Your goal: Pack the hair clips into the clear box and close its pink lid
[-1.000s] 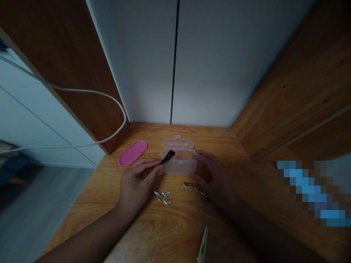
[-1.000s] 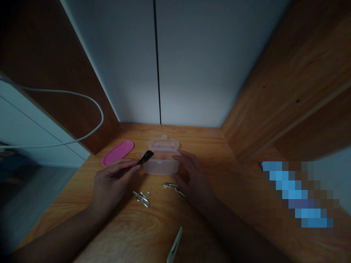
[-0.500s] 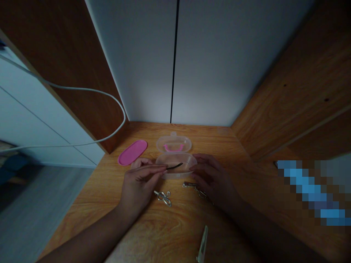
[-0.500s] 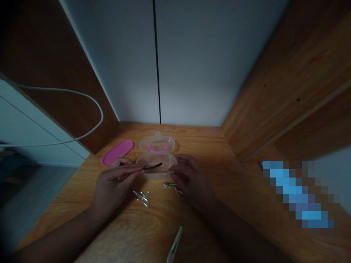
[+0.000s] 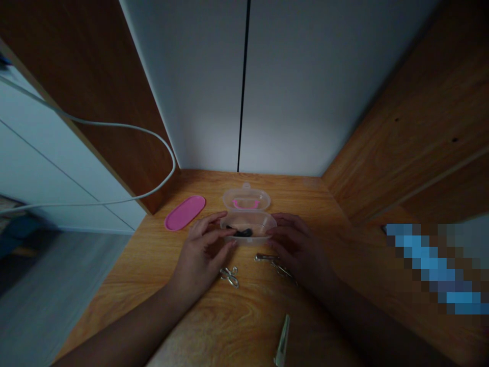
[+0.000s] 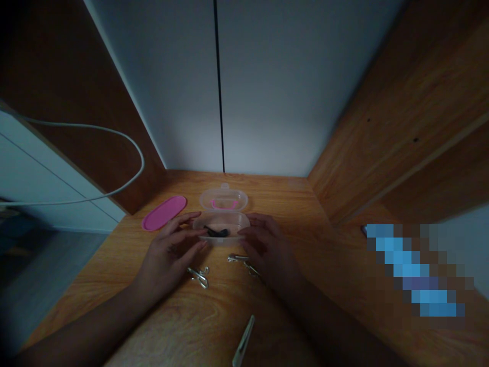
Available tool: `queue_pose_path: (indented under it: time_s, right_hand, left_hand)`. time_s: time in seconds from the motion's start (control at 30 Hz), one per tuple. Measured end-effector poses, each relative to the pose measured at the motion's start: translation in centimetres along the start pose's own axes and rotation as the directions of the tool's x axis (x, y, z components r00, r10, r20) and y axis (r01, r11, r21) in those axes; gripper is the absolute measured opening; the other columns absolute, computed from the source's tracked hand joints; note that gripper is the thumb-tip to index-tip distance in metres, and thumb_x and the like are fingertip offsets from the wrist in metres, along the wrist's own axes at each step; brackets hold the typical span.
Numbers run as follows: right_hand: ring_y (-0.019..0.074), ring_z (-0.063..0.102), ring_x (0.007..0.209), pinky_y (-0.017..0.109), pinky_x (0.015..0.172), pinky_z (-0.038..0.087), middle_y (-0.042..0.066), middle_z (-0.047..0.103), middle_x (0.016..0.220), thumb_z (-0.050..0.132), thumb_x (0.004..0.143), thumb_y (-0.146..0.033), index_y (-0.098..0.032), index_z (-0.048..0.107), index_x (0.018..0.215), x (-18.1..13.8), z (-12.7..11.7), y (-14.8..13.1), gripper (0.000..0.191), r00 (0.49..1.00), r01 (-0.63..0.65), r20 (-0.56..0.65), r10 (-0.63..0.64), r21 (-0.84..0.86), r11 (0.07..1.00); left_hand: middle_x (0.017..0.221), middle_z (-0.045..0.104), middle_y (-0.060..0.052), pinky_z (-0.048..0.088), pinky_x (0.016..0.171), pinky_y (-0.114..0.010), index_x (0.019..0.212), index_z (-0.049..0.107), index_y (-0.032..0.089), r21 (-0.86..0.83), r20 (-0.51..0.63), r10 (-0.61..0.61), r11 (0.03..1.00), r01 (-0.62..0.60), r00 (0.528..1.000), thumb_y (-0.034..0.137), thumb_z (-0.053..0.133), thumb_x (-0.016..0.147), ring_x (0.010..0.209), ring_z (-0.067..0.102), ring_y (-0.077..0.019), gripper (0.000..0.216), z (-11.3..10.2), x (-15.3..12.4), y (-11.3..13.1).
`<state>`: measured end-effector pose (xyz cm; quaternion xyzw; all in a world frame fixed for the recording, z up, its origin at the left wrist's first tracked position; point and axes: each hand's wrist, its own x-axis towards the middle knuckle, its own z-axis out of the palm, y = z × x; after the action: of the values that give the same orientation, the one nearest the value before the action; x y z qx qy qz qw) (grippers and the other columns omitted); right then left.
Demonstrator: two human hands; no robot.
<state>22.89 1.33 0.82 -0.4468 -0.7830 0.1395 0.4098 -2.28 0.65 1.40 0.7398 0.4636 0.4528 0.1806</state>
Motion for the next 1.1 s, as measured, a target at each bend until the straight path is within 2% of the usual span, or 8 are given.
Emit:
queue_pose_path:
  time_s: [0.23, 0.4, 0.53, 0.67, 0.8, 0.93, 1.03, 1.1]
  right_hand:
    - [0.0256, 0.056, 0.118, 0.044, 0.098, 0.051, 0.011, 0.054, 0.127, 0.068, 0.085, -0.018, -0.024, 0.065, 0.114, 0.1, -0.5, -0.8, 0.029, 0.996, 0.056, -0.064, -0.057, -0.010, 0.998]
    - [0.0199, 0.062, 0.090, 0.034, 0.077, 0.053, 0.007, 0.064, 0.099, 0.062, 0.086, -0.012, -0.022, 0.066, 0.101, 0.0, -1.3, -1.4, 0.018, 0.978, 0.147, -0.149, -0.145, 0.001, 0.989]
    - [0.0157, 0.057, 0.065, 0.029, 0.061, 0.044, 0.002, 0.062, 0.071, 0.059, 0.087, -0.013, -0.019, 0.064, 0.087, -0.3, -1.6, -1.8, 0.008, 0.972, 0.233, -0.045, -0.233, 0.001, 0.973]
    - [0.0122, 0.047, 0.052, 0.026, 0.052, 0.032, -0.001, 0.052, 0.055, 0.053, 0.092, -0.020, -0.018, 0.058, 0.063, -0.5, -1.6, -2.0, 0.029, 0.978, 0.206, 0.039, -0.203, -0.117, 0.971]
    - [0.0101, 0.043, 0.048, 0.025, 0.050, 0.029, -0.002, 0.047, 0.052, 0.050, 0.095, -0.026, -0.017, 0.053, 0.058, -0.5, -1.4, -1.8, 0.038, 0.993, 0.112, 0.046, -0.105, -0.177, 0.978]
    - [0.0094, 0.040, 0.048, 0.025, 0.050, 0.028, -0.003, 0.044, 0.052, 0.048, 0.096, -0.028, -0.018, 0.049, 0.057, -0.3, -1.3, -1.8, 0.040, 0.997, 0.070, 0.039, -0.064, -0.209, 0.975]
    - [0.0090, 0.038, 0.046, 0.025, 0.049, 0.027, -0.004, 0.042, 0.052, 0.047, 0.097, -0.028, -0.018, 0.047, 0.056, -0.1, -1.2, -2.0, 0.042, 0.997, 0.067, 0.038, -0.061, -0.209, 0.976]
    - [0.0094, 0.039, 0.047, 0.025, 0.049, 0.028, -0.004, 0.043, 0.052, 0.047, 0.097, -0.029, -0.018, 0.048, 0.057, -0.1, -1.2, -2.0, 0.041, 0.997, 0.070, 0.042, -0.063, -0.208, 0.976]
  left_hand:
    - [0.130, 0.059, -0.010, 0.049, 0.099, -0.049, 0.103, 0.075, 0.024, 0.004, -0.007, 0.014, 1.000, -0.014, 1.000, 0.019, 0.068, 0.086, 0.119, 0.058, -0.0284, 0.020, 0.1, 0.0, 0.0]
    - [0.130, 0.058, -0.010, 0.049, 0.100, -0.048, 0.107, 0.072, 0.023, 0.012, -0.027, 0.035, 0.999, -0.035, 0.999, 0.018, 0.068, 0.085, 0.122, 0.056, -0.0277, 0.023, 0.1, 0.0, 0.0]
    - [0.126, 0.056, -0.010, 0.048, 0.100, -0.047, 0.110, 0.068, 0.021, 0.065, -0.082, 0.087, 0.994, -0.082, 0.993, 0.016, 0.066, 0.084, 0.122, 0.053, -0.0276, 0.026, -0.3, -0.2, 0.6]
    - [0.112, 0.057, -0.009, 0.050, 0.087, -0.039, 0.107, 0.066, 0.019, 0.046, -0.066, 0.271, 0.962, -0.268, 0.960, 0.009, 0.063, 0.082, 0.106, 0.057, -0.0238, 0.027, -0.9, -0.6, 1.9]
    - [0.105, 0.063, -0.007, 0.046, 0.080, -0.037, 0.113, 0.066, 0.019, -0.087, 0.252, 0.569, 0.819, -0.568, 0.783, 0.017, 0.064, 0.086, 0.094, 0.059, -0.0219, 0.028, -0.9, -1.3, 3.5]
    - [0.112, 0.067, -0.003, 0.043, 0.084, -0.038, 0.122, 0.063, 0.024, -0.134, 0.552, 0.597, 0.752, -0.645, 0.582, 0.045, 0.063, 0.091, 0.095, 0.060, -0.0214, 0.038, 0.2, -2.1, 4.4]
    - [0.115, 0.066, 0.001, 0.040, 0.087, -0.037, 0.122, 0.063, 0.028, -0.152, 0.639, 0.575, 0.746, -0.649, 0.511, 0.046, 0.063, 0.092, 0.098, 0.059, -0.0188, 0.036, 1.0, -2.6, 4.7]
    - [0.111, 0.067, 0.002, 0.039, 0.087, -0.036, 0.116, 0.065, 0.031, -0.148, 0.642, 0.568, 0.751, -0.644, 0.515, 0.044, 0.064, 0.091, 0.097, 0.059, -0.0181, 0.028, 1.2, -2.8, 4.9]
